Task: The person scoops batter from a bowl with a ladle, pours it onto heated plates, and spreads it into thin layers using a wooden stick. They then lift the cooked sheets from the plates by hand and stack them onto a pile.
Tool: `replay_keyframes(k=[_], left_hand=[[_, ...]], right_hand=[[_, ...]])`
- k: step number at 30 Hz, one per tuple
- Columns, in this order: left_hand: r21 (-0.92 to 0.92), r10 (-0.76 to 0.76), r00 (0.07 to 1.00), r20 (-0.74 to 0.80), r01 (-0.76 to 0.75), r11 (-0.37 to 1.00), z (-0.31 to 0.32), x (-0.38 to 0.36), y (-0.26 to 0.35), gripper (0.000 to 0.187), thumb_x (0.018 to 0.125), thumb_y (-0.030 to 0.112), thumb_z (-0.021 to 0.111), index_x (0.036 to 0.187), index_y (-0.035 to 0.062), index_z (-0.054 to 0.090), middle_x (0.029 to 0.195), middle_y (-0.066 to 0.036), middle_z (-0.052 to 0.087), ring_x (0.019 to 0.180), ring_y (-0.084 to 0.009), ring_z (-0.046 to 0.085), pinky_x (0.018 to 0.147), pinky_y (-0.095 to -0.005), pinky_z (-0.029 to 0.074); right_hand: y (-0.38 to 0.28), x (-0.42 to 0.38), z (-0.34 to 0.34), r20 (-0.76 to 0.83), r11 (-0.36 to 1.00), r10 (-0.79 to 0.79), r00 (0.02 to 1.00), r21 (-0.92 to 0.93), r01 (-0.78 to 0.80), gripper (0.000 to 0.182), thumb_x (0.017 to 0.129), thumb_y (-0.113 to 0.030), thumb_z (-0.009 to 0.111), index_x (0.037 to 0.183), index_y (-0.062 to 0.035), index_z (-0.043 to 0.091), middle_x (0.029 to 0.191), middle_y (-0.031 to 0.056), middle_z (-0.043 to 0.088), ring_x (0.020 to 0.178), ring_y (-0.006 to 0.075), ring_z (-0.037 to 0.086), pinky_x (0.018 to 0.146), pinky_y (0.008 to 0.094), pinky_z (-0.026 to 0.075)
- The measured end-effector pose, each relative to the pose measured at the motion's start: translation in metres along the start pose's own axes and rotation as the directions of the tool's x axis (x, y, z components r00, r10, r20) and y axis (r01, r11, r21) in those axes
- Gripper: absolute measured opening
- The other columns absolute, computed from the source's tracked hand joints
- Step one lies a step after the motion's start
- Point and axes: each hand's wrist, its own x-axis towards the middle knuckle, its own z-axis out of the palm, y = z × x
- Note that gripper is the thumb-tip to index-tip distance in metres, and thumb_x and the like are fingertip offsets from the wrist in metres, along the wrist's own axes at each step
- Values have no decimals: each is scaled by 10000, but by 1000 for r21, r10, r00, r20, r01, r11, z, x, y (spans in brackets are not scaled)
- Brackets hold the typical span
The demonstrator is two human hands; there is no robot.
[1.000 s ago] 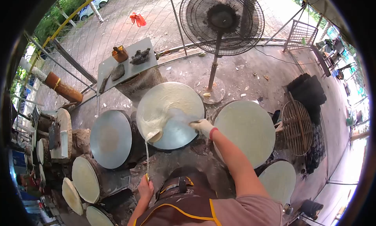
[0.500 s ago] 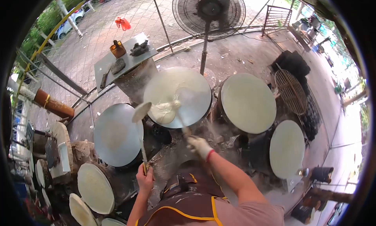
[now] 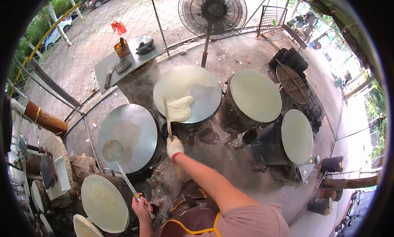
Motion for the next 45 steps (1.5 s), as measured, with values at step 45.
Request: replay_keyframes(k=[45], left_hand=[[-289,-141,968,208,199,936,286,-37,-61,240,877,171,566,1062,58,463,795,-28,445,548,-105,398,456,-239,329]], right_hand=[[67,134,-349,643,843,-90,760,-357,402,392,880,-343,447,1139,-66,547,1012,209,619,962,371,589,832,448,456]])
